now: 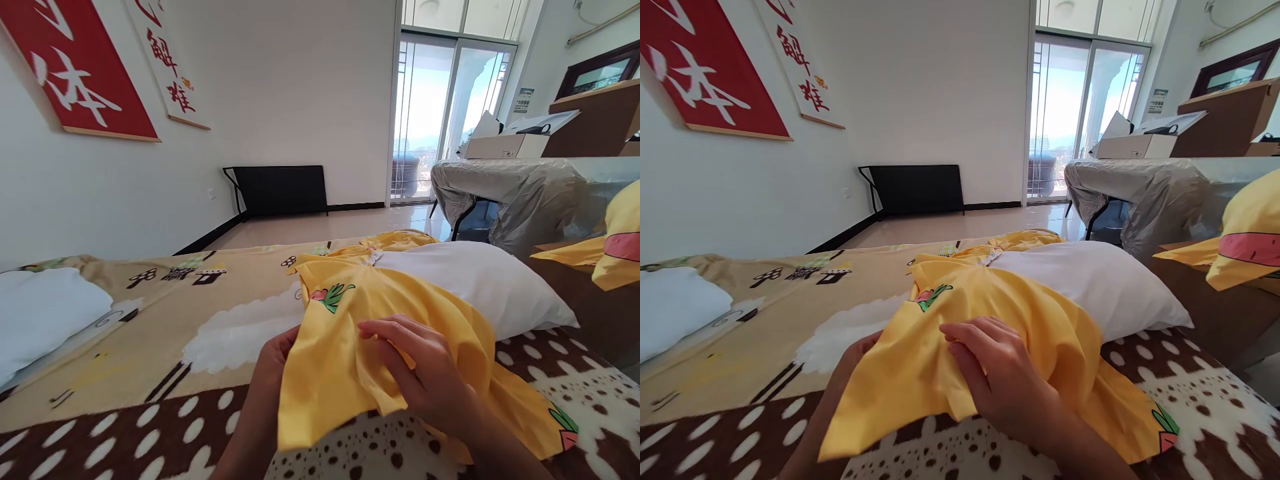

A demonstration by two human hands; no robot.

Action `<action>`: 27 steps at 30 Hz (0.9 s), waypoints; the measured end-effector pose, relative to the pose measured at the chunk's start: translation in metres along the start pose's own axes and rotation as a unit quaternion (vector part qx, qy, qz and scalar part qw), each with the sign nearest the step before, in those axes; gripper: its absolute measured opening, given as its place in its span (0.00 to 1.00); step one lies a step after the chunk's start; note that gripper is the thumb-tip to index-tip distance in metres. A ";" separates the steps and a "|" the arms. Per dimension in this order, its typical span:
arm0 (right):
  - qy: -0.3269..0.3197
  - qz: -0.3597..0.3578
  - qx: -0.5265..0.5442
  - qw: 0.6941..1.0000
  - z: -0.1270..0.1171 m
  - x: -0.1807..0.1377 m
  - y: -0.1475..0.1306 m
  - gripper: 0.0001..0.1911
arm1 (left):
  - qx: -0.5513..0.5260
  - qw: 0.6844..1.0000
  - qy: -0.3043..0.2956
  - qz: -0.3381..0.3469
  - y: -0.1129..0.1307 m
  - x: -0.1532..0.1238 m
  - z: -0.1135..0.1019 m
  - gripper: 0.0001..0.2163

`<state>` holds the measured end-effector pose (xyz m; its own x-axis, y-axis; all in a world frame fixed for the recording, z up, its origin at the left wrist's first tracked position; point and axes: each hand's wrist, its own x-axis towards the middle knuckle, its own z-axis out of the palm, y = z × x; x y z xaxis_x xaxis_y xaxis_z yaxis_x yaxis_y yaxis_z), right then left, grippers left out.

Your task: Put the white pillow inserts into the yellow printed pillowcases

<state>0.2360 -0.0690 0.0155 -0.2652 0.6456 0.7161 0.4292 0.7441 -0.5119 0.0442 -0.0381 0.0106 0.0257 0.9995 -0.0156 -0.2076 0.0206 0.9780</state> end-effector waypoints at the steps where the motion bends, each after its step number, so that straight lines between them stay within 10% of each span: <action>1: -0.017 0.014 0.014 1.000 0.007 0.003 0.002 0.12 | 0.013 1.000 -0.019 -0.010 -0.001 -0.005 0.005 0.19; 6: -0.099 0.080 0.069 0.989 0.021 0.009 0.010 0.07 | 0.029 0.998 -0.058 -0.011 -0.005 -0.020 0.018 0.19; 20: -0.048 0.169 0.221 0.959 0.039 0.011 0.028 0.11 | -0.034 0.999 -0.022 0.004 -0.020 -0.006 0.017 0.20; 27: -0.026 0.246 0.376 0.893 0.041 0.014 0.044 0.19 | 0.229 0.965 0.021 0.126 -0.023 0.011 0.005 0.12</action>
<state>0.2161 -0.0206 -0.0164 -0.2520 0.9186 0.3045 -0.1905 0.2614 -0.9462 0.0545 -0.0279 -0.0114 -0.0108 0.9717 0.2358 0.2525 -0.2255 0.9409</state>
